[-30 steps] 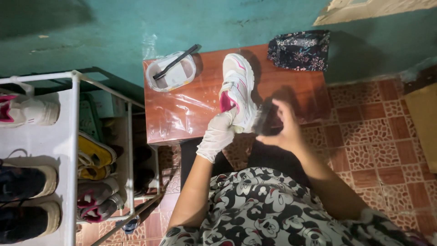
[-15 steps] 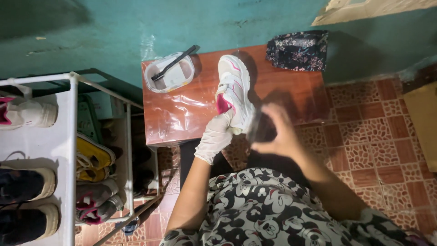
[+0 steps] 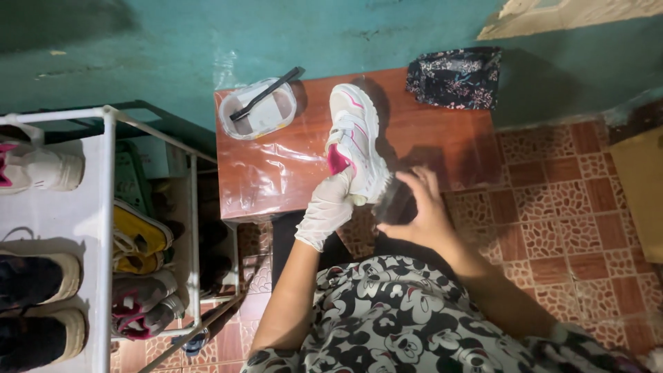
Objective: Brushing and cleaning the upper of a white sneaker using a brush and cleaning solution.
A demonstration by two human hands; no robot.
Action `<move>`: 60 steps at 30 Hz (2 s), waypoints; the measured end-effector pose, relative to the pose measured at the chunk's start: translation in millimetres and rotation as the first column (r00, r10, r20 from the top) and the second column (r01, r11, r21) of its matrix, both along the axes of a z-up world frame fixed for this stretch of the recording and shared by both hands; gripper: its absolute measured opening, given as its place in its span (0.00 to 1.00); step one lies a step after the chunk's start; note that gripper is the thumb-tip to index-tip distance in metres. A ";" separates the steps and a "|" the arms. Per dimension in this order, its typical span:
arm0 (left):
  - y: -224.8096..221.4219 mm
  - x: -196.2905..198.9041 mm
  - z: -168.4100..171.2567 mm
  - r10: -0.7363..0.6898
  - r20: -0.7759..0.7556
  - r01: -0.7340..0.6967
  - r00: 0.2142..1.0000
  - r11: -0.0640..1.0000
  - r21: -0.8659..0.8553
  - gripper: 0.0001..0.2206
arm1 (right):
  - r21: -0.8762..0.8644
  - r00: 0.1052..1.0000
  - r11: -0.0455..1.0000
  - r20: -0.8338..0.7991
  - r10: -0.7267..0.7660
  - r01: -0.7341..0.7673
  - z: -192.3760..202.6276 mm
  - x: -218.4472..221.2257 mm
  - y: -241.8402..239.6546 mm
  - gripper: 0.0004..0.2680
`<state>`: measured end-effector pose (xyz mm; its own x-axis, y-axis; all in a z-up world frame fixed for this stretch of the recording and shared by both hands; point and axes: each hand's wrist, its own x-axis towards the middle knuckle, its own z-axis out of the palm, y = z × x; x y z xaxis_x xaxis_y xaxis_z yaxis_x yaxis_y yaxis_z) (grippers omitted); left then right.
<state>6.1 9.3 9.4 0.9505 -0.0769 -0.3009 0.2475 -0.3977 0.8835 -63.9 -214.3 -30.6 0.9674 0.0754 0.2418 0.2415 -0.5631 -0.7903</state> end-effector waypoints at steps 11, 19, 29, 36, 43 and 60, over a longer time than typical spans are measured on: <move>-4.6 -3.6 -18.0 -0.179 -0.001 0.172 0.984 0.945 0.277 0.27 | 0.048 0.995 0.998 0.098 -0.032 0.027 1.5 18.7 0.9 0.41; -9.4 -8.1 -6.3 -0.290 -0.004 0.268 0.957 0.876 0.401 0.24 | -0.015 0.982 0.999 0.185 0.049 -0.047 -0.3 18.5 8.7 0.41; -10.5 -18.4 -52.3 -0.315 -0.058 0.269 0.947 0.882 -0.387 0.44 | -0.026 0.981 0.999 0.196 -0.015 0.021 -6.3 26.4 -1.1 0.41; -5.4 -26.3 -114.1 -0.239 -0.033 0.155 0.970 0.724 -0.673 0.43 | -0.023 0.990 0.999 0.132 0.042 -0.039 3.7 12.4 -2.2 0.42; -17.4 -12.6 -88.1 -0.058 -0.437 -0.240 0.897 0.767 -0.595 0.29 | 0.043 0.991 0.997 0.124 0.055 -0.061 23.2 22.6 5.5 0.43; -31.3 -22.1 -16.2 -0.239 -0.123 0.236 0.963 0.971 -0.036 0.30 | 0.078 0.990 0.995 0.125 0.057 -0.067 14.1 28.7 6.6 0.44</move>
<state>-16.1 -22.0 -6.7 0.8589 -0.3035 -0.4125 0.2574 -0.4404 0.8601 -35.2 -207.7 -16.5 0.9241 0.1100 0.3660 0.3719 -0.4789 -0.7952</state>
